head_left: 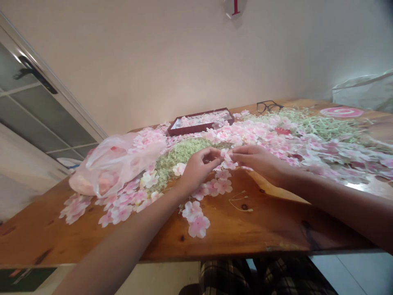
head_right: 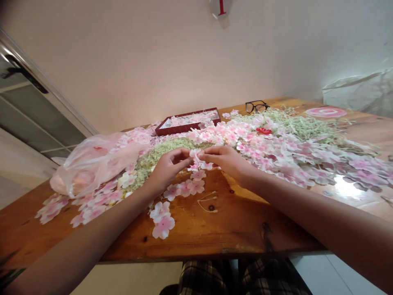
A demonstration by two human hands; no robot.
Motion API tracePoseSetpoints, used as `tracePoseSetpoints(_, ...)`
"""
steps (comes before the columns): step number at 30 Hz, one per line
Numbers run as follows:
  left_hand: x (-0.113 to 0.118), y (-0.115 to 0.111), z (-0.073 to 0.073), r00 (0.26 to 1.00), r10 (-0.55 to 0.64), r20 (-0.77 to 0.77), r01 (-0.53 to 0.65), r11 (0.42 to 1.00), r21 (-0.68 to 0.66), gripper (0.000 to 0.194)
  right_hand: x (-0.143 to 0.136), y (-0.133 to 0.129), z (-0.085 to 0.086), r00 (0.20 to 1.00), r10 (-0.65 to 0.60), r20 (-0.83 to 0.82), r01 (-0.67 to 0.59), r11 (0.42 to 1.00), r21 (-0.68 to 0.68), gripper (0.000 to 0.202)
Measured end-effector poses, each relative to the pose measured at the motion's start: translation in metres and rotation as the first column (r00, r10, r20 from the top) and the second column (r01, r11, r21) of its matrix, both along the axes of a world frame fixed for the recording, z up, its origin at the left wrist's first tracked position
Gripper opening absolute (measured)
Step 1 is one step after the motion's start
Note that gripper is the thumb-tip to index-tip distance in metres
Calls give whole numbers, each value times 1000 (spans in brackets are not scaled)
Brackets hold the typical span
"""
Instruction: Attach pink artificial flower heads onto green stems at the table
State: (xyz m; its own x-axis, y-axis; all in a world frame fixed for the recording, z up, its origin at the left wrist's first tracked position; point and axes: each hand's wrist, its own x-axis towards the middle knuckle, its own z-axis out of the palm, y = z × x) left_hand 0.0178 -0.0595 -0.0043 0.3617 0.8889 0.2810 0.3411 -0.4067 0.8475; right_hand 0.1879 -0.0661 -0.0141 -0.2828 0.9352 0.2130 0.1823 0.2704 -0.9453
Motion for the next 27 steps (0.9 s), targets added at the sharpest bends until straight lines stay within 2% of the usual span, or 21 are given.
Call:
tracePoseSetpoints(3,0,-4,4,984,33,-177,-5,987,159,25,0,-1,6,993,-82,86,69,987,144,25)
tracePoseSetpoints(6,1,-7,6,939,60,-340,54,947,317,22,-4,-3,10,995,4,103,-22,985,172,36)
tracePoseSetpoints(8,1,-8,7,916,62,-397,94,927,362,20,-5,-2,9,985,78,156,-104,980,170,37)
tracePoseSetpoints(12,1,-6,5,937,57,-344,60,946,318,18,0,5,4,966,105,235,-139,981,133,22)
tracePoseSetpoints(19,0,-4,6,975,42,-218,-5,986,168,22,8,8,4,982,36,185,-51,996,75,26)
tracePoseSetpoints(27,-1,-4,5,958,45,-285,17,977,212,19,6,7,3,971,50,234,-83,988,132,29)
